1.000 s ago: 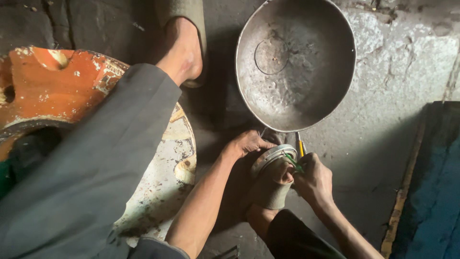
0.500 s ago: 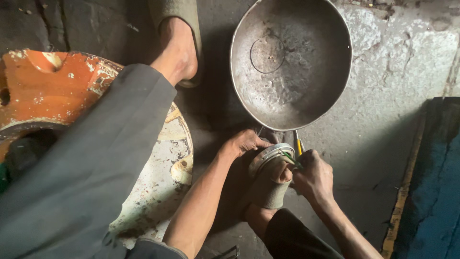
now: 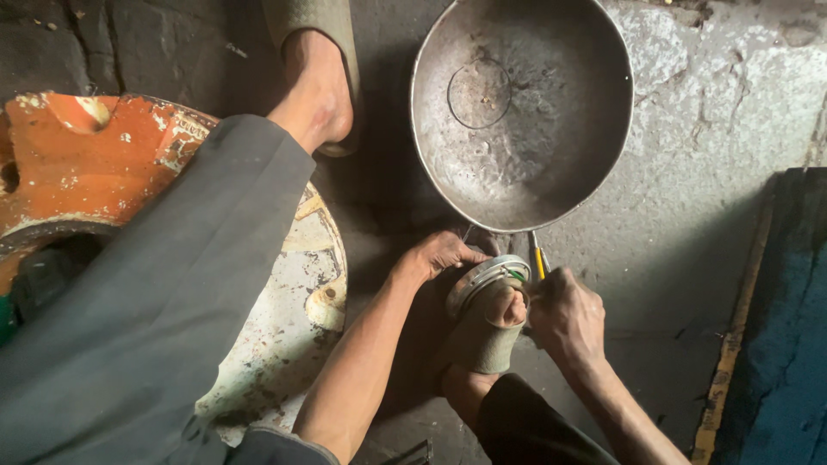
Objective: The person uses a screwdriver and a wrench to work on a cylindrical metal part held between their feet. They repeatedly tighten or adjust components of the part while occasionally placing tools into a nearby metal bowl.
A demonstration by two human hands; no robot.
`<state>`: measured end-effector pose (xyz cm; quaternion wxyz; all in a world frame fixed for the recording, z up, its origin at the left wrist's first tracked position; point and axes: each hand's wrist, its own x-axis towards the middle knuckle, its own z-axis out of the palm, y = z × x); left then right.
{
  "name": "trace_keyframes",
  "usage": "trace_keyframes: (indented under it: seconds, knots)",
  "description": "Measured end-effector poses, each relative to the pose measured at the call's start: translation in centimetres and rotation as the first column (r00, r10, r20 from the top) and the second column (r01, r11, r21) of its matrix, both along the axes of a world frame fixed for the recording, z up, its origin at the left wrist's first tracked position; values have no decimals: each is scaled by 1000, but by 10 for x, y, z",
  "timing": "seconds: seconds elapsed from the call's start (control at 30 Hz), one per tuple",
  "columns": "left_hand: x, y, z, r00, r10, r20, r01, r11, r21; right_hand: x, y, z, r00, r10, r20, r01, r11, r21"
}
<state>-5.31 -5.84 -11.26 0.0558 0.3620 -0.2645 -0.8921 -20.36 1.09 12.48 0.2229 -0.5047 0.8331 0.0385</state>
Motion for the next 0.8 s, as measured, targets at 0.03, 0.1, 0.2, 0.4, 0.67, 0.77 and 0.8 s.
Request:
trace_keyframes:
  seconds: [0.03, 0.1, 0.2, 0.4, 0.67, 0.77, 0.8]
  knots:
    - [0, -1, 1, 1000, 3, -7, -3, 1000, 15, -2, -1, -2, 998, -44, 40, 41, 996, 73]
    - [1, 0, 5, 999, 9, -32, -8, 999, 35, -6, -1, -4, 984, -147, 102, 121, 966, 230]
    - [3, -2, 6, 999, 28, -43, -27, 999, 21, -6, 5, -8, 999, 10, 53, -9, 999, -33]
    - [3, -2, 8, 997, 38, -66, -37, 999, 18, -3, 20, -17, 994, 55, 93, -33, 973, -228]
    - [1, -2, 5, 998, 29, -61, -26, 998, 50, -3, 15, -14, 996, 25, 87, -23, 1000, -19]
    - [1, -1, 2, 1000, 5, -9, -5, 1000, -30, 3, 15, -13, 994, 88, 61, -75, 979, -189]
    - [2, -1, 2, 999, 14, -30, -14, 1000, -17, 3, 15, -12, 994, 106, 28, -98, 972, -212]
